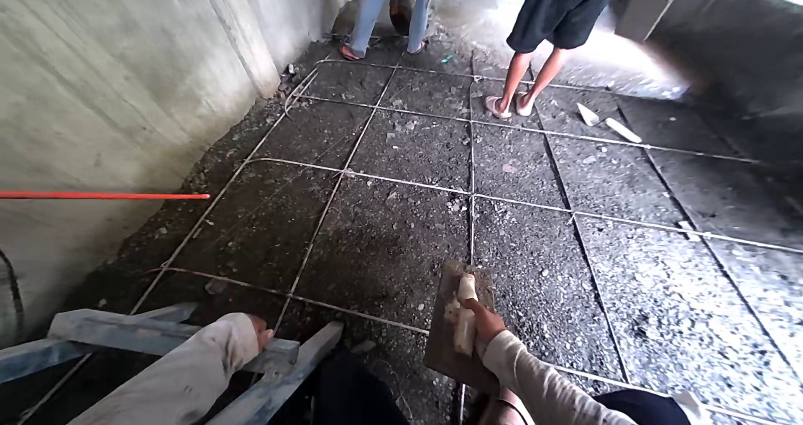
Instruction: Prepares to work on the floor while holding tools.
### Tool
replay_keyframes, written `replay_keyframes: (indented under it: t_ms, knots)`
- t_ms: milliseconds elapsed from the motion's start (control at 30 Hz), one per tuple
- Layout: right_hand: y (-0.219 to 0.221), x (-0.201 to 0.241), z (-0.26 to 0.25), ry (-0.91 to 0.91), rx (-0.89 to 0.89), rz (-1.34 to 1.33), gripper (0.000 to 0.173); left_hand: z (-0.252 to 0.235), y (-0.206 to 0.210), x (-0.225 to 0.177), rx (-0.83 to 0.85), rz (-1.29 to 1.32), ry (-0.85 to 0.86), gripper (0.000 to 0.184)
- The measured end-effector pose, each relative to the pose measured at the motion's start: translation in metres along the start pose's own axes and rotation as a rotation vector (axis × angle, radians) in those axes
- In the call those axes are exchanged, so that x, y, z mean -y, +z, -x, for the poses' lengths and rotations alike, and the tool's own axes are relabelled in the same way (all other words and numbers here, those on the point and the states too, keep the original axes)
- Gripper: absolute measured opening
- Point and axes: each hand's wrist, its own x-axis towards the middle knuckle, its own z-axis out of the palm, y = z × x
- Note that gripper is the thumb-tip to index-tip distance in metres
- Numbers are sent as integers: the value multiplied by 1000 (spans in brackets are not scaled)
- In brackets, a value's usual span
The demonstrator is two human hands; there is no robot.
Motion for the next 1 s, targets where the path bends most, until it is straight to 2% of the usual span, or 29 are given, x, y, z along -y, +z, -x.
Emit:
replay_keyframes:
  t_ms: [167, 833, 900, 1000]
  knots:
    - [0, 2, 0, 0, -14, -12, 38, -12, 6, 7, 1, -7, -4, 55]
    - [2, 3, 0, -6, 9, -46, 38, -11, 2, 2, 31, -30, -26, 56]
    - [2, 3, 2, -5, 5, -41, 38, -22, 13, 11, -14, -7, -16, 56]
    - [0, 1, 2, -4, 2, -24, 41, -70, 54, 40, -169, -2, 5, 56]
